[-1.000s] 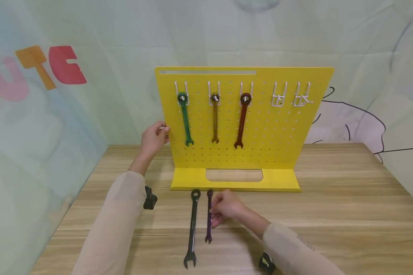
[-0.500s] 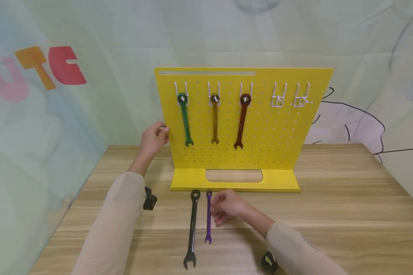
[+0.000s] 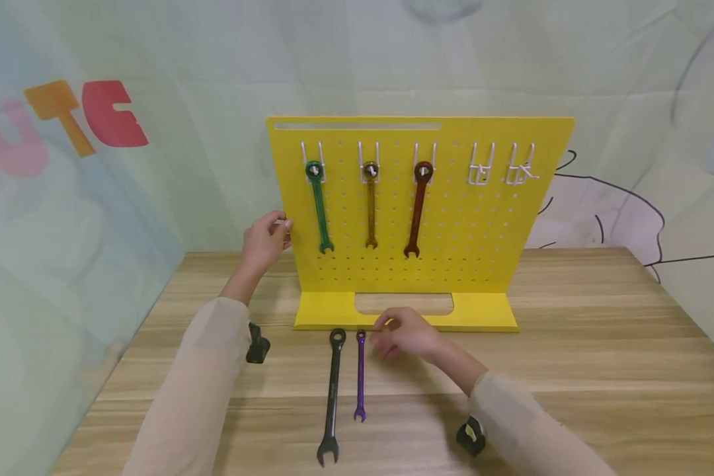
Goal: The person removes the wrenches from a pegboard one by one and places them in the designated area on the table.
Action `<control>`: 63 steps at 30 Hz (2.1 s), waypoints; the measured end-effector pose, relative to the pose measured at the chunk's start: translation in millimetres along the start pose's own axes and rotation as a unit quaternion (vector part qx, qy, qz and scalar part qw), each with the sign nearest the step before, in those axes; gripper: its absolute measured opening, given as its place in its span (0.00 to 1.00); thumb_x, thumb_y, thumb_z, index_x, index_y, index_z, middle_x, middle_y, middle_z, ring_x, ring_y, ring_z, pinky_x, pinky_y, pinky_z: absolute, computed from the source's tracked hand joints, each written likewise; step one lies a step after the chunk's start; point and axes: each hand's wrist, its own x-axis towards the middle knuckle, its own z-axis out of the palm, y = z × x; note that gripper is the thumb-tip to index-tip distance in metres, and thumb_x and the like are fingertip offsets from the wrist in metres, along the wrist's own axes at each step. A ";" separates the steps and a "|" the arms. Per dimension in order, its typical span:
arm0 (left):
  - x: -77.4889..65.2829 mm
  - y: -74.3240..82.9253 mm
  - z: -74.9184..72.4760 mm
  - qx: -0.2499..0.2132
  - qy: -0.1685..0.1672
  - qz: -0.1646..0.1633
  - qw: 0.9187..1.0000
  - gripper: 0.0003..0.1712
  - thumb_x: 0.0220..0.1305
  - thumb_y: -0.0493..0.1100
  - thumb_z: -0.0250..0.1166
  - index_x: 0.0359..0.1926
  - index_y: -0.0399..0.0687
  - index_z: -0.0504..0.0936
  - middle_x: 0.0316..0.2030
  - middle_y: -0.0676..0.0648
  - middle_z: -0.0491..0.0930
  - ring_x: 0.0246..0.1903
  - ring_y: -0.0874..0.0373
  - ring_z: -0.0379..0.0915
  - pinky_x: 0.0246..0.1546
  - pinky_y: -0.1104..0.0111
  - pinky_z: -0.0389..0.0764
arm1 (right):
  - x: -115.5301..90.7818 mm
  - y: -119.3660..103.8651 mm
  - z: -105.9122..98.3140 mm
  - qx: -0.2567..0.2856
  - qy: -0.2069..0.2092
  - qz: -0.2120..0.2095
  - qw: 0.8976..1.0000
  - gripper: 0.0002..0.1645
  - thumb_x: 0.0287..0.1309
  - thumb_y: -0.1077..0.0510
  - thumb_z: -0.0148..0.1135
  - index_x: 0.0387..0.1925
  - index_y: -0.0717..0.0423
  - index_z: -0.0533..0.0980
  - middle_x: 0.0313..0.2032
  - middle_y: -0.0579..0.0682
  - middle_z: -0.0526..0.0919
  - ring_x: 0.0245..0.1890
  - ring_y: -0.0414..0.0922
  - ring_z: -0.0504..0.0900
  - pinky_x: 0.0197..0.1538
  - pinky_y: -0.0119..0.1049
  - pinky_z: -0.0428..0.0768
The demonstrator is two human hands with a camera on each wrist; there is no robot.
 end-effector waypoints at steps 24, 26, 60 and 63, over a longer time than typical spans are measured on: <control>-0.2 1.6 -1.0 0.001 -0.006 -0.006 1.000 0.17 0.70 0.43 0.47 0.52 0.35 0.70 0.48 0.34 0.75 0.46 0.45 0.76 0.41 0.65 0.81 | -3.2 -40.7 -64.2 -0.012 0.035 -0.042 0.998 0.23 0.60 0.65 0.55 0.55 0.71 0.65 0.45 0.65 0.76 0.42 0.55 0.77 0.48 0.47 0.78; -0.1 1.5 -1.0 0.002 -0.007 -0.007 1.000 0.17 0.70 0.43 0.48 0.52 0.35 0.70 0.48 0.34 0.75 0.46 0.45 0.76 0.42 0.65 0.81 | -3.9 -44.1 -70.2 -0.005 0.040 -0.046 0.998 0.23 0.60 0.65 0.56 0.55 0.71 0.65 0.44 0.63 0.76 0.41 0.51 0.78 0.49 0.48 0.78; -0.4 2.1 -1.5 -0.007 -0.012 -0.013 1.000 0.18 0.70 0.42 0.47 0.55 0.35 0.68 0.49 0.34 0.74 0.47 0.44 0.75 0.44 0.62 0.80 | -11.0 -98.3 -112.1 0.018 0.127 -0.110 0.986 0.27 0.61 0.65 0.54 0.60 0.62 0.60 0.56 0.59 0.67 0.52 0.52 0.71 0.54 0.48 0.73; -0.3 2.0 -1.5 -0.008 -0.012 -0.013 1.000 0.19 0.70 0.42 0.47 0.55 0.35 0.68 0.49 0.34 0.74 0.47 0.44 0.75 0.44 0.62 0.80 | -10.0 -100.7 -111.7 0.020 0.132 -0.115 0.984 0.27 0.61 0.65 0.55 0.61 0.62 0.59 0.56 0.59 0.67 0.52 0.52 0.71 0.55 0.49 0.72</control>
